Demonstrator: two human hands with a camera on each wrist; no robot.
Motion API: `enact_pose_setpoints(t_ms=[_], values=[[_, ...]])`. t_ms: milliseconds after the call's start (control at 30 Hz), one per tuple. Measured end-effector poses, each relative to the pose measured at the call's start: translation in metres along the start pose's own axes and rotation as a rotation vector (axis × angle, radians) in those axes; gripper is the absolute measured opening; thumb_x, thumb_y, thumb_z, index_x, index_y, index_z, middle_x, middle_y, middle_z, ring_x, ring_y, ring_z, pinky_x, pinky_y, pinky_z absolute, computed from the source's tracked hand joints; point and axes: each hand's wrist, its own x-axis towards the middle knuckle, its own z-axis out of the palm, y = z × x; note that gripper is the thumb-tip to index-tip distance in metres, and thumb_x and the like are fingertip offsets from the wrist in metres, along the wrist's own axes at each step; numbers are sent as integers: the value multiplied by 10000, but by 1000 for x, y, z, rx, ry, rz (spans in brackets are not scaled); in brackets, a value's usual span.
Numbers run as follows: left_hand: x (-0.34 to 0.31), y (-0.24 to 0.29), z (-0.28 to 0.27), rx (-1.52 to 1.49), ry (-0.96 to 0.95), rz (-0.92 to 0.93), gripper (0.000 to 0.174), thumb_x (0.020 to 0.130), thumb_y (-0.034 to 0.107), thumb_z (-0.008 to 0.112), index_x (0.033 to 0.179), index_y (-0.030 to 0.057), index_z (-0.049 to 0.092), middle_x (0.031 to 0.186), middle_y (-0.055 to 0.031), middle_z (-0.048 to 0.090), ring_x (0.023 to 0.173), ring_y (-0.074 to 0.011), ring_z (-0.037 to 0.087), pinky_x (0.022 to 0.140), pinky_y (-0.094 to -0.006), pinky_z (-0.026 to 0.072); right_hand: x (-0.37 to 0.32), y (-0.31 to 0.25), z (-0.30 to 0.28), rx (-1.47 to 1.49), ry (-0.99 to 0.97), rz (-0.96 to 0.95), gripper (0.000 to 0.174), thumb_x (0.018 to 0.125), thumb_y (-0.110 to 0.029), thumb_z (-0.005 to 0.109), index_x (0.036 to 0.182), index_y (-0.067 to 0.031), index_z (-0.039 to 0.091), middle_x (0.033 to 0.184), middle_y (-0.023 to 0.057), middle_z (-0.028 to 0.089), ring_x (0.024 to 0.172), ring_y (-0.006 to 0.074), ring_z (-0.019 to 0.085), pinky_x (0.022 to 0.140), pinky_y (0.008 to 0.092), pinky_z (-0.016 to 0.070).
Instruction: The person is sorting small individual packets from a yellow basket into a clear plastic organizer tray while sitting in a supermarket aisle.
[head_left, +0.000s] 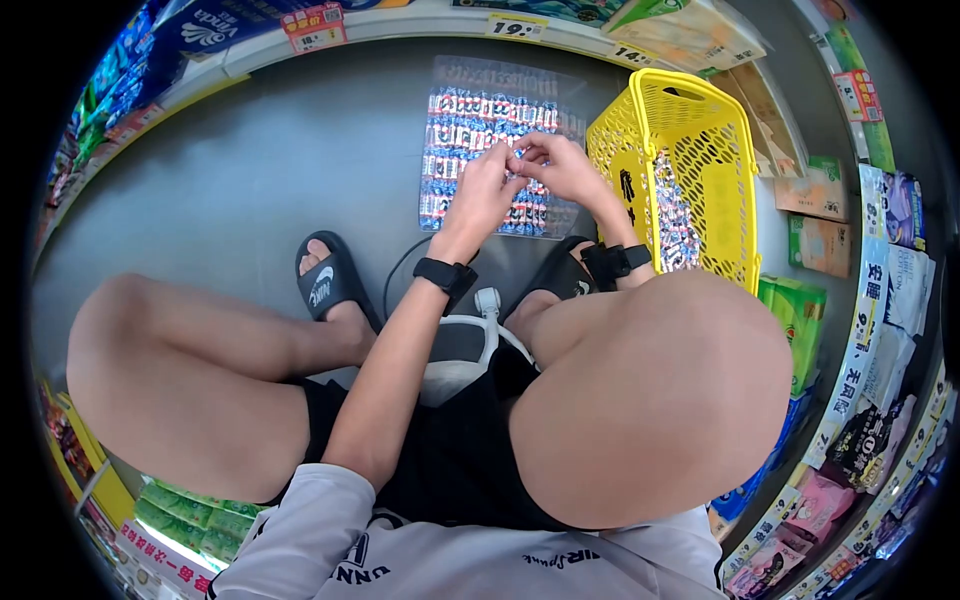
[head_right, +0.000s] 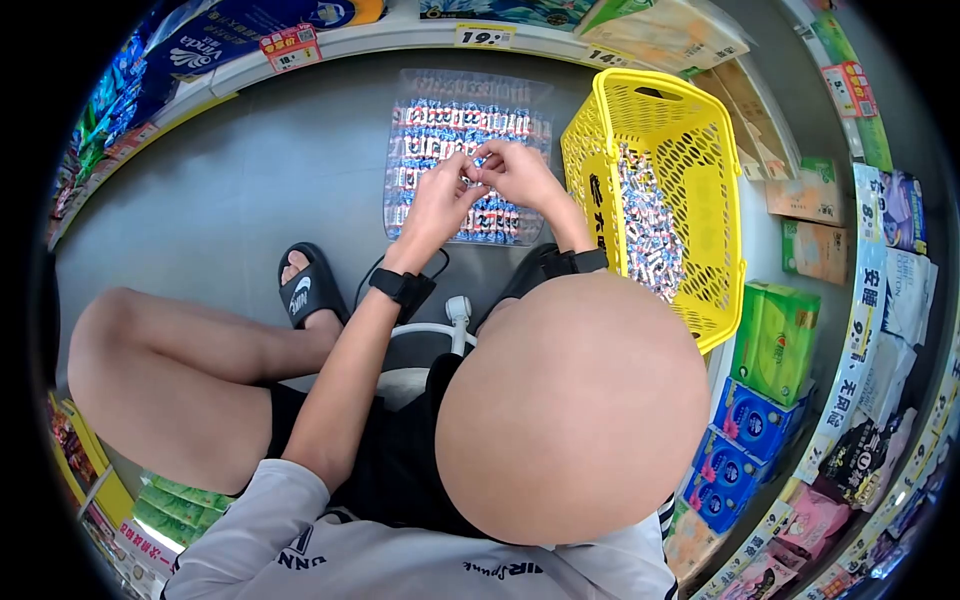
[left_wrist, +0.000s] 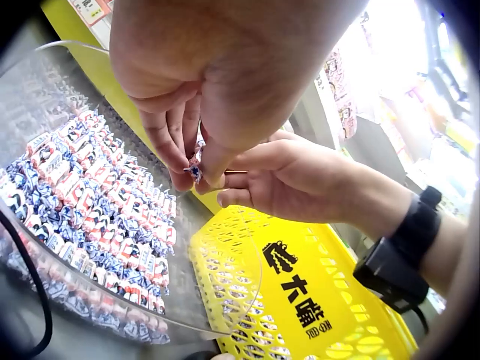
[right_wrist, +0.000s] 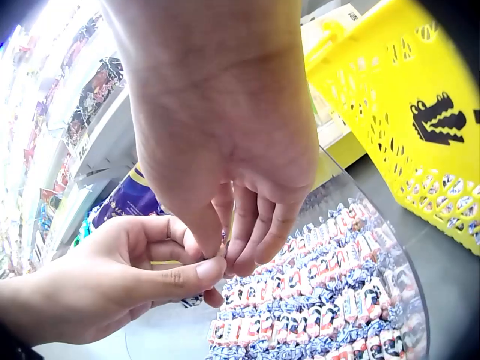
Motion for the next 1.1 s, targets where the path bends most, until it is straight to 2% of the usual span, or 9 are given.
enact_pose_setpoints(t_ms=[67, 167, 267, 300, 400, 567, 733, 800, 1100], values=[[0, -6, 1, -18, -29, -69, 270, 892, 56, 804, 1030, -16, 583, 946, -192, 717, 818, -300, 741, 708, -398, 574, 3, 4, 6, -29, 72, 59, 303, 910, -155, 810, 1170, -13, 746, 935, 108, 783, 873, 179, 738, 821, 351, 584], [-4, -22, 6, -19, -7, -43, 240, 924, 67, 767, 1052, -18, 583, 971, -206, 726, 876, -332, 759, 725, -422, 585, 10, 19, 13, -27, 91, 59, 304, 899, -163, 820, 1165, -29, 756, 924, 100, 781, 861, 175, 743, 809, 348, 588], [-8, -27, 7, 26, 15, -70, 206, 943, 65, 723, 1062, -22, 580, 980, -217, 722, 876, -380, 742, 759, -466, 586, 17, 30, 21, -121, 166, 85, 301, 893, -152, 821, 1173, -56, 764, 922, 99, 779, 844, 178, 750, 796, 343, 593], [-11, -29, 8, 83, 18, -93, 198, 939, 52, 697, 1093, -25, 598, 1023, -236, 713, 922, -422, 719, 820, -504, 575, 19, 30, 23, -146, 179, 107, 296, 889, -131, 814, 1176, -73, 769, 909, 104, 776, 824, 184, 756, 783, 340, 597], [-17, -34, 10, 220, 56, -72, 215, 928, 35, 663, 1128, -30, 620, 1089, -254, 700, 986, -429, 703, 869, -518, 560, 25, 34, 32, -143, 140, 112, 289, 895, -128, 807, 1178, -83, 773, 893, 104, 773, 807, 189, 756, 775, 347, 599], [-24, -45, 13, 415, -43, -98, 231, 914, 33, 631, 1130, -45, 652, 1172, -243, 692, 1064, -422, 687, 913, -510, 567, 41, 45, 54, -55, 79, 144, 267, 926, -19, 745, 1191, -44, 730, 834, 110, 763, 731, 158, 751, 688, 329, 590], [-31, -52, 15, 507, -77, -16, 259, 910, 26, 626, 1146, -69, 675, 1231, -222, 695, 1129, -390, 674, 953, -473, 578, 53, 51, 66, -28, 70, 162, 274, 909, -7, 763, 1172, -13, 687, 813, 113, 759, 737, 172, 763, 667, 344, 599], [-34, -56, 19, 593, -27, 108, 319, 916, 39, 634, 1202, -98, 670, 1265, -218, 693, 1191, -362, 651, 998, -441, 569, 55, 51, 71, -19, 104, 175, 280, 902, 1, 772, 1161, -9, 667, 804, 119, 759, 722, 186, 766, 664, 347, 602], [-40, -67, 25, 637, -43, 110, 363, 929, 70, 646, 1238, -119, 661, 1308, -230, 674, 1253, -350, 616, 1054, -419, 544, 59, 55, 81, -83, 149, 166, 231, 907, -19, 787, 1087, -4, 643, 776, 144, 764, 707, 200, 775, 638, 363, 599]])
